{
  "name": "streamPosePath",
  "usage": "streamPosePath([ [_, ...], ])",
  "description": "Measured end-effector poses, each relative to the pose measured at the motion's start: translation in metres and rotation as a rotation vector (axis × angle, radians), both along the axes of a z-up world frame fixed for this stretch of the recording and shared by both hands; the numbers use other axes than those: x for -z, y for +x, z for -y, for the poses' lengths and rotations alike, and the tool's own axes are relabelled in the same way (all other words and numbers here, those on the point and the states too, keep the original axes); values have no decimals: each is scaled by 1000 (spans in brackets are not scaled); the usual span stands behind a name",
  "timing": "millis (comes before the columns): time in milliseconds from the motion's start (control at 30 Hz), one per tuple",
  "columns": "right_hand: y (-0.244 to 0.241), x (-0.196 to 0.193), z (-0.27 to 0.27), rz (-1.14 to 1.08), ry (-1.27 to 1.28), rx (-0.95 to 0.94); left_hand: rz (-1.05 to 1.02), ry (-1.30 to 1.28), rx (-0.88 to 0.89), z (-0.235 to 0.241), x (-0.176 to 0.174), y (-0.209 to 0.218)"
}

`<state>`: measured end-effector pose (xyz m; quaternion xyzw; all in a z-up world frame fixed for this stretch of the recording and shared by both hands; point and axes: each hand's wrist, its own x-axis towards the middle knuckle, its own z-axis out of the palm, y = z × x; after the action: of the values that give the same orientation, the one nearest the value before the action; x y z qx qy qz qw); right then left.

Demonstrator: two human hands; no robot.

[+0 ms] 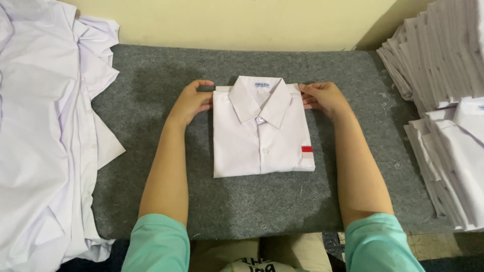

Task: Folding a white collared school uniform shirt on a work table.

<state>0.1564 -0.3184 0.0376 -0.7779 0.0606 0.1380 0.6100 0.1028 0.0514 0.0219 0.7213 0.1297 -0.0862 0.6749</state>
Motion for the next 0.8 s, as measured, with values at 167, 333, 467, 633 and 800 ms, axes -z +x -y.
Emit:
streamPosePath([
  [167, 24, 28, 0, -6, 70, 95, 105, -110, -220, 3, 37, 24],
  [333, 14, 18, -19, 85, 111, 177, 140, -106, -272, 8, 43, 28],
  [467, 18, 30, -17, 116, 159, 223, 168, -120, -304, 10, 44, 29],
  [633, 16, 25, -21, 115, 174, 263, 183, -136, -343, 10, 42, 28],
  [800, 14, 29, -24, 112, 201, 317, 196, -134, -358, 13, 38, 25],
])
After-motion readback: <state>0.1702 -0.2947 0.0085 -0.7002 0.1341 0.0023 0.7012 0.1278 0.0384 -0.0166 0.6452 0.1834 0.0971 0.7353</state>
